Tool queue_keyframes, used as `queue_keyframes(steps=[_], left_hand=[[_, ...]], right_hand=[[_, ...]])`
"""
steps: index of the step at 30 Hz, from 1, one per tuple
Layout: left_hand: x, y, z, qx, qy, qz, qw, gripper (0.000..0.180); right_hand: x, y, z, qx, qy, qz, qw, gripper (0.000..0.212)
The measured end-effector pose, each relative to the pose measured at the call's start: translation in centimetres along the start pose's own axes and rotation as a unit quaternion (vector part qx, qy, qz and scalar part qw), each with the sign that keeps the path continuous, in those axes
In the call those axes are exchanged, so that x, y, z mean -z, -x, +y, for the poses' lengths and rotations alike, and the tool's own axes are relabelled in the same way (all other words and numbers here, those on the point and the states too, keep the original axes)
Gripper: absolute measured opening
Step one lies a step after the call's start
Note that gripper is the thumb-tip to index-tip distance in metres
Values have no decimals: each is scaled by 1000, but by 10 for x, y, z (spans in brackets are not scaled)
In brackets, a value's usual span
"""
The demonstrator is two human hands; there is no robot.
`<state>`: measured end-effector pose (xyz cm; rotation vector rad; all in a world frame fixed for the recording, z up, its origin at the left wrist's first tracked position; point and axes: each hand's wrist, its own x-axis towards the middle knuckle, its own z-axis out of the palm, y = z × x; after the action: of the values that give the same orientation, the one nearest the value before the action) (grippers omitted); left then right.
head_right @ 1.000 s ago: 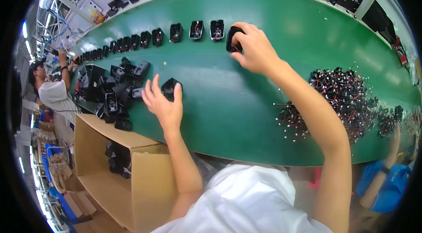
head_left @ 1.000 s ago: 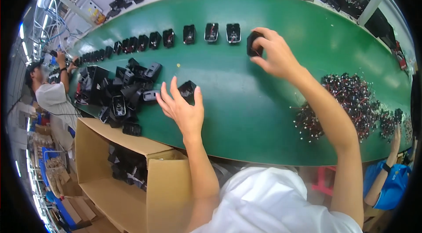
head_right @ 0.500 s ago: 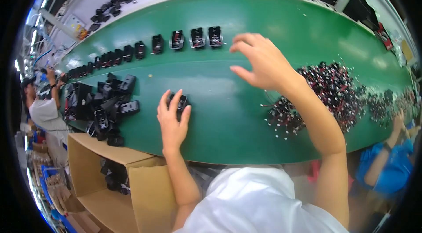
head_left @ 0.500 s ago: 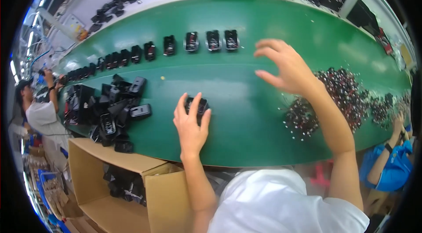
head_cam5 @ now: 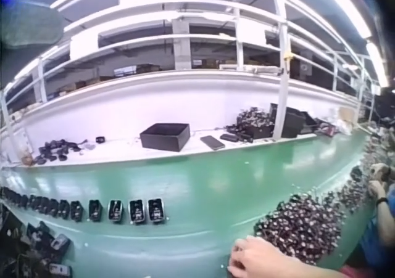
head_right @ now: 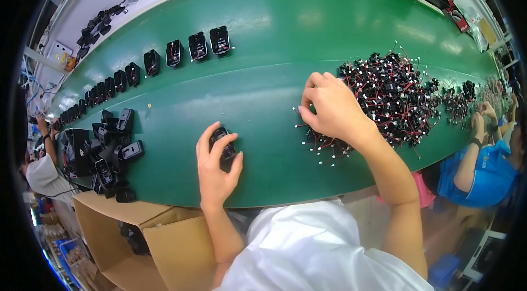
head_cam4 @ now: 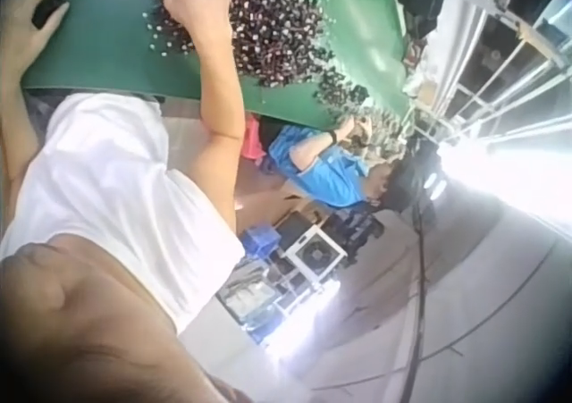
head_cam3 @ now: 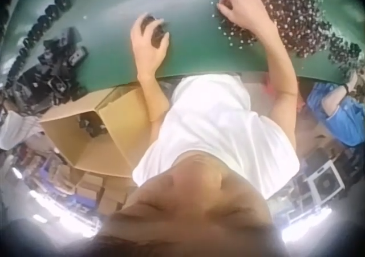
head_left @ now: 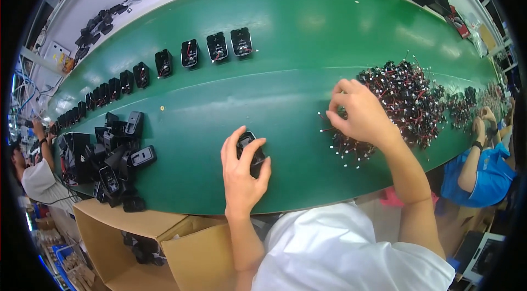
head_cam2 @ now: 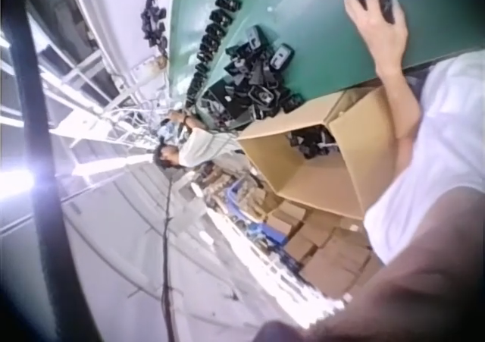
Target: The person assembles small electronic components into plastic housings by hand, taking the components from a cardboard box and inserting them into the housings.
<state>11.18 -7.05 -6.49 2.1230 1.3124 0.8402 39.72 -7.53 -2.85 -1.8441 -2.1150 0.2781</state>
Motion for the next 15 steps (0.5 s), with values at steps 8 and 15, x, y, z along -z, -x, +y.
queue_keyframes(steps=[8,15], left_hand=[[-13,2,9,-10,-11,5,1000,47],[-11,7,13,9,-5,16,1000,53]], right_hand=[[-9,-3,-1,33,4,-48,998,16],[12,5,-34,-3,-289,100,952,11]])
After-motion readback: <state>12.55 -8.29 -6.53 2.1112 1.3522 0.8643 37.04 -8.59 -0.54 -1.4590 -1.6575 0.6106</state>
